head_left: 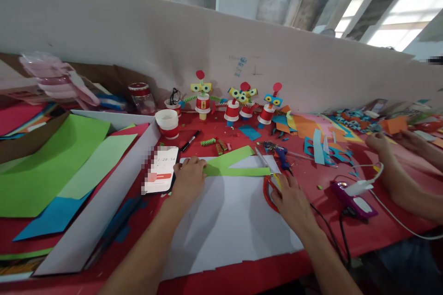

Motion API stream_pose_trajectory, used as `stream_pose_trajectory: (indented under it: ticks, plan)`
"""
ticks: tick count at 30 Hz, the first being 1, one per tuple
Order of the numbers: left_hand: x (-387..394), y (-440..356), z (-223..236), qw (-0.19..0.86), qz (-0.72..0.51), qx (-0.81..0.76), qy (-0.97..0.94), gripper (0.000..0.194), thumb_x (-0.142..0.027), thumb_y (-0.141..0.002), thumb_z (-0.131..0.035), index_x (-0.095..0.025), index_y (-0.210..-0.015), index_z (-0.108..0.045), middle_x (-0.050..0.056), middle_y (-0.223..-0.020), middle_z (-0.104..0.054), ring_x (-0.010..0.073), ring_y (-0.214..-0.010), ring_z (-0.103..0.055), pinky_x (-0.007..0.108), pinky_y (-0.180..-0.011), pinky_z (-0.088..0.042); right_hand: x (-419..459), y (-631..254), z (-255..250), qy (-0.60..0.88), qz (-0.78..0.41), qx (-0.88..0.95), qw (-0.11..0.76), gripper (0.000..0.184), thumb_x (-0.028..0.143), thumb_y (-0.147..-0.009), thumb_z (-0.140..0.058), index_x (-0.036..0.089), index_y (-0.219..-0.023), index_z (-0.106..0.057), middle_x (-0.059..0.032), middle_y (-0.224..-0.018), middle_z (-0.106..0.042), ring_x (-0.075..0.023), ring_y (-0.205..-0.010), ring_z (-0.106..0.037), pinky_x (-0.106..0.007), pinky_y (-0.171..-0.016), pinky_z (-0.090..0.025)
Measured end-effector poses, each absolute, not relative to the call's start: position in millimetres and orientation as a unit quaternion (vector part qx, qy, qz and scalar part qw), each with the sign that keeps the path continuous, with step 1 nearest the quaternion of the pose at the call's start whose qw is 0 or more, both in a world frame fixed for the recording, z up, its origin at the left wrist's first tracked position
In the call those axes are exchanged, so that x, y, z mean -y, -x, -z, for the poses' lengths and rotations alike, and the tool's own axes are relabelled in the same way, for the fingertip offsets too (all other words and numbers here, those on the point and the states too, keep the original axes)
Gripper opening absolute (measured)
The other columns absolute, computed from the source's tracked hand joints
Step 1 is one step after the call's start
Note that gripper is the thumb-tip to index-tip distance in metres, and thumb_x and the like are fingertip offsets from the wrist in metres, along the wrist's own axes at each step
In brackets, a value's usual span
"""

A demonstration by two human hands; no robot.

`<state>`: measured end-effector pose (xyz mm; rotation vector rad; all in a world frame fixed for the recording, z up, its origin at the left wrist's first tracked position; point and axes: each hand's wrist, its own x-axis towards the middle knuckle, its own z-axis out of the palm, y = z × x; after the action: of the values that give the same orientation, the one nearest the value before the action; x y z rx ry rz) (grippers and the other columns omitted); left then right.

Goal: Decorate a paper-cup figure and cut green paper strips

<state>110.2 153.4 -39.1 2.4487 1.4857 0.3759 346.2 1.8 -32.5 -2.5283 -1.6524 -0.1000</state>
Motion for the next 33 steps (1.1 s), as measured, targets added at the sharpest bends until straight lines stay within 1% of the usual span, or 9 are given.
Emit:
stream_pose_trajectory:
  ticks: [3,7,10,14,17,23,25,29,33]
  plan:
    - [-154.6,-110.7,39.8,0.128,-0.129,-0.511,-0.840,0.024,-0.011,-0.082,-0.048,-0.021,-0.096,-0.064,0.010,-0.108,-0.063,0.0328,-0.107,-0.054,0.046,-0.087,-0.037,-18.8,-335.7,19.4,0.824,0.068,0.561,0.033,0.039,0.019,-0.090,-0.044,0.016,-0.128,-0.054,-0.0158,-0.123,-0.059,-0.0341,-0.109,-0.052,-0.044,-0.084,-0.042]
    - [-156.2,-112.7,40.3,0.131,-0.119,-0.522,-0.834,0.022,-0.010,-0.080,-0.051,-0.021,-0.094,-0.063,0.009,-0.108,-0.062,0.0294,-0.107,-0.052,0.042,-0.084,-0.038,-57.4,-323.0,13.0,0.761,-0.011,0.648,0.027,0.037,0.022,-0.094,-0.045,0.018,-0.130,-0.053,-0.0124,-0.128,-0.061,-0.0320,-0.117,-0.049,-0.046,-0.092,-0.036]
    - [-155.2,-113.9,39.0,0.128,-0.111,-0.528,-0.832,0.028,-0.010,-0.080,-0.052,-0.021,-0.104,-0.062,0.009,-0.111,-0.061,0.0290,-0.109,-0.050,0.043,-0.086,-0.037,-79.8,-317.0,18.2,0.741,-0.044,0.670,0.025,0.036,0.024,-0.090,-0.056,0.019,-0.125,-0.057,-0.0114,-0.122,-0.064,-0.0314,-0.117,-0.050,-0.044,-0.091,-0.035]
    - [-152.6,-114.9,36.9,0.111,-0.122,-0.507,-0.846,0.042,-0.007,-0.079,-0.051,-0.024,-0.117,-0.060,0.011,-0.123,-0.056,0.0302,-0.114,-0.046,0.044,-0.086,-0.037,-93.8,-318.0,23.5,0.741,-0.076,0.666,0.029,0.017,0.022,-0.084,-0.061,0.019,-0.100,-0.065,-0.0109,-0.108,-0.068,-0.0294,-0.105,-0.057,-0.038,-0.081,-0.037]
    - [-152.1,-115.8,35.4,0.109,-0.128,-0.492,-0.854,0.036,-0.005,-0.079,-0.050,-0.022,-0.106,-0.065,0.011,-0.123,-0.057,0.0303,-0.114,-0.045,0.044,-0.086,-0.036,-100.3,-324.4,21.5,0.721,-0.106,0.684,0.031,0.003,0.020,-0.080,-0.062,0.021,-0.082,-0.064,-0.0061,-0.093,-0.070,-0.0236,-0.090,-0.061,-0.031,-0.071,-0.037]
    - [-154.3,-116.3,29.6,0.152,-0.176,-0.480,-0.846,0.033,0.003,-0.074,-0.044,-0.019,-0.087,-0.065,0.010,-0.098,-0.069,0.0268,-0.103,-0.053,0.047,-0.092,-0.031,-106.6,-340.7,24.3,0.693,-0.135,0.707,0.051,0.020,0.026,-0.088,-0.049,0.023,-0.077,-0.066,-0.0014,-0.074,-0.071,-0.0202,-0.072,-0.064,-0.029,-0.062,-0.039]
    - [-155.6,-116.4,28.7,0.160,-0.193,-0.475,-0.844,0.037,0.005,-0.073,-0.042,-0.020,-0.086,-0.066,0.007,-0.090,-0.071,0.0245,-0.099,-0.056,0.047,-0.095,-0.030,-105.7,-345.7,30.7,0.688,-0.126,0.709,0.086,0.026,0.027,-0.091,-0.046,0.022,-0.082,-0.070,-0.0037,-0.080,-0.074,-0.0222,-0.076,-0.067,-0.031,-0.066,-0.044]
    - [-158.4,-116.7,31.6,0.162,-0.220,-0.480,-0.834,0.038,0.003,-0.076,-0.043,-0.024,-0.085,-0.068,0.004,-0.086,-0.073,0.0231,-0.094,-0.061,0.048,-0.101,-0.028,-101.8,-349.6,39.7,0.669,-0.054,0.722,0.169,0.035,0.021,-0.092,-0.042,0.019,-0.104,-0.074,-0.0089,-0.108,-0.075,-0.0247,-0.100,-0.068,-0.037,-0.090,-0.048]
    - [-162.3,-114.7,38.7,0.157,-0.270,-0.484,-0.817,0.034,-0.003,-0.080,-0.045,-0.026,-0.079,-0.070,0.004,-0.086,-0.073,0.0254,-0.094,-0.064,0.053,-0.104,-0.025,-97.8,-346.8,36.4,0.663,0.008,0.720,0.204,0.032,0.018,-0.091,-0.047,0.019,-0.104,-0.076,-0.0111,-0.113,-0.073,-0.0268,-0.105,-0.065,-0.041,-0.096,-0.047]
